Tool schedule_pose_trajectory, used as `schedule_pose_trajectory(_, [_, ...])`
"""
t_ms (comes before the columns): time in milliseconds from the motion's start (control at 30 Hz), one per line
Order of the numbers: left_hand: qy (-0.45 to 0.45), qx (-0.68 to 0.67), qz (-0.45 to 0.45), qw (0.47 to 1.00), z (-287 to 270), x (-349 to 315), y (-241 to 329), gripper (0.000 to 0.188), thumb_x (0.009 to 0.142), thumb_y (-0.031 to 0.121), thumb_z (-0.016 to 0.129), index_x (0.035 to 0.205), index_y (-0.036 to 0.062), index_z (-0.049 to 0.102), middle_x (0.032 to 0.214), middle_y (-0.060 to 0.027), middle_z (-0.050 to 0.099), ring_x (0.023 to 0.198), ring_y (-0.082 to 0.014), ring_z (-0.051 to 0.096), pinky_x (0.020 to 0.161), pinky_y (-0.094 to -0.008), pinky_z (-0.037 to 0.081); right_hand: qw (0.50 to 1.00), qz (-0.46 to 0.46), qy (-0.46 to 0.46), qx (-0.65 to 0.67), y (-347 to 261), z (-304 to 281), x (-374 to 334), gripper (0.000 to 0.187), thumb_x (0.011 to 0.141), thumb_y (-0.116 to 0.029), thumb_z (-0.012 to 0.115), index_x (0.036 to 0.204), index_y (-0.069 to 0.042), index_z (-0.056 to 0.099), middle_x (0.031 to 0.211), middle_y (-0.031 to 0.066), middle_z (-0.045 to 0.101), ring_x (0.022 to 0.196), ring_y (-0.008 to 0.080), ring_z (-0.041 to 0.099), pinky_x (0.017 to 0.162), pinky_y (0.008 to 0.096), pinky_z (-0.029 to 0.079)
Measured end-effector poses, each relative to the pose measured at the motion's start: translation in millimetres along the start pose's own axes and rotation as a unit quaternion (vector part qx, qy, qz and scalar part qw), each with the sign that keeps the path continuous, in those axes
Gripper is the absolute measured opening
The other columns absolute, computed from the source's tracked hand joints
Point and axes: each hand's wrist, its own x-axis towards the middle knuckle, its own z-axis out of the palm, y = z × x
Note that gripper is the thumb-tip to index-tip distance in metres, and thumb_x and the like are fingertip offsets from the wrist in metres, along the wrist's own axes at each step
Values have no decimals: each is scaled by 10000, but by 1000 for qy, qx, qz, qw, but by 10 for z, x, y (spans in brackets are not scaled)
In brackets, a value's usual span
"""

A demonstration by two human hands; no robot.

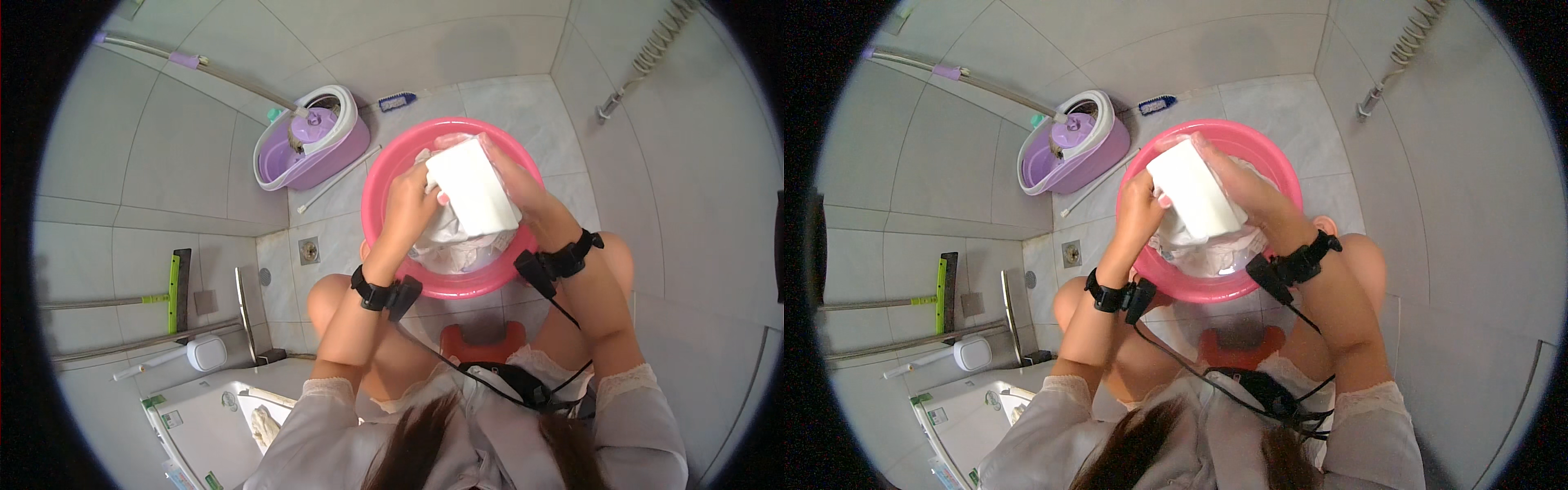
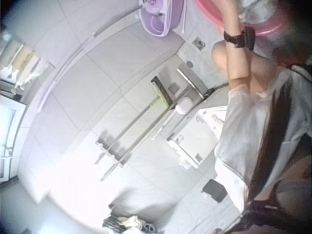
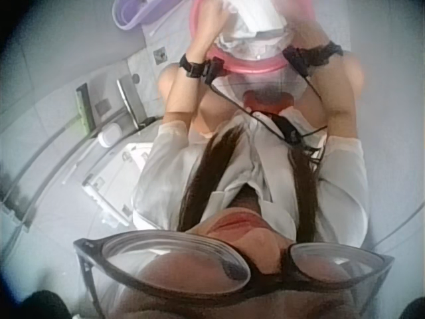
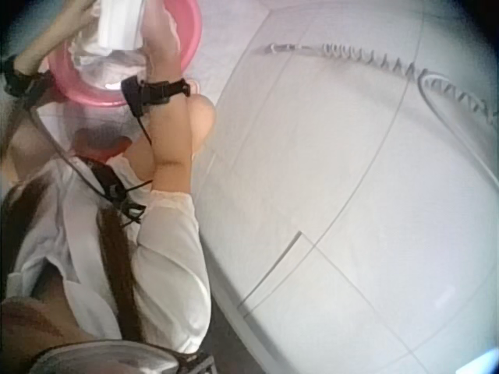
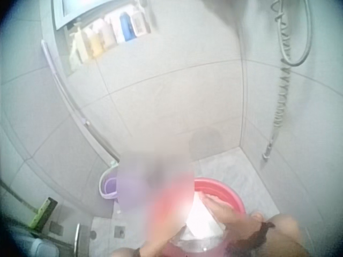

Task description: The person scrubs a white cloth with a bar of soap in a pink basin. They rub the soap directly onto the fabric and lather it with their hands in the water.

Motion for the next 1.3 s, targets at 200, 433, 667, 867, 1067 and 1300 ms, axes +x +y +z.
schedule_pose_trajectory(200, [5,-90,-52,995,-61,57,5,243,746,88,600,979,19,593,811,-167,621,753,-251,618,655,-308,455,997,-41,-14,-63,-17,-124,-90,578,928,-482,249,1318,-60,307,1099,119,548,901,195,592,737,309,510])
schedule_pose_trajectory(433, [74,-400,-92,909,-138,72,15,257,874,211,548,1017,-1,573,918,-32,610,829,-104,562,717,-245,444,997,-22,-15,-74,31,-114,-111,480,946,-395,300,1251,-45,421,1091,93,564,894,165,596,756,277,493])
schedule_pose_trajectory(667, [145,-539,-45,829,-401,53,-23,307,860,308,569,999,35,550,915,-37,603,814,-108,578,710,-247,474,967,159,-193,-37,209,-269,-40,433,922,-430,369,1210,-121,465,1069,44,538,939,119,523,823,268,452])
schedule_pose_trajectory(867, [137,-140,-78,978,-639,121,-272,145,845,180,583,911,51,578,802,-35,604,746,-94,571,611,-255,436,962,230,-105,-107,376,-278,-145,451,898,-395,458,1201,-60,459,1029,58,546,834,129,579,753,266,486])
schedule_pose_trajectory(1067, [54,118,101,986,-393,123,-370,314,811,185,562,1092,50,521,966,-145,589,921,-281,560,797,-392,417,975,187,-105,-63,138,-191,-216,577,862,-498,450,1234,-57,433,1075,106,558,921,174,579,742,302,496])
schedule_pose_trajectory(1300, [-331,-218,53,917,-116,54,-353,463,849,364,466,1168,28,484,1046,-187,563,993,-325,530,861,-380,391,943,193,-168,-214,124,-154,-95,500,908,-456,385,1230,-77,439,1035,76,565,902,143,570,747,251,470])
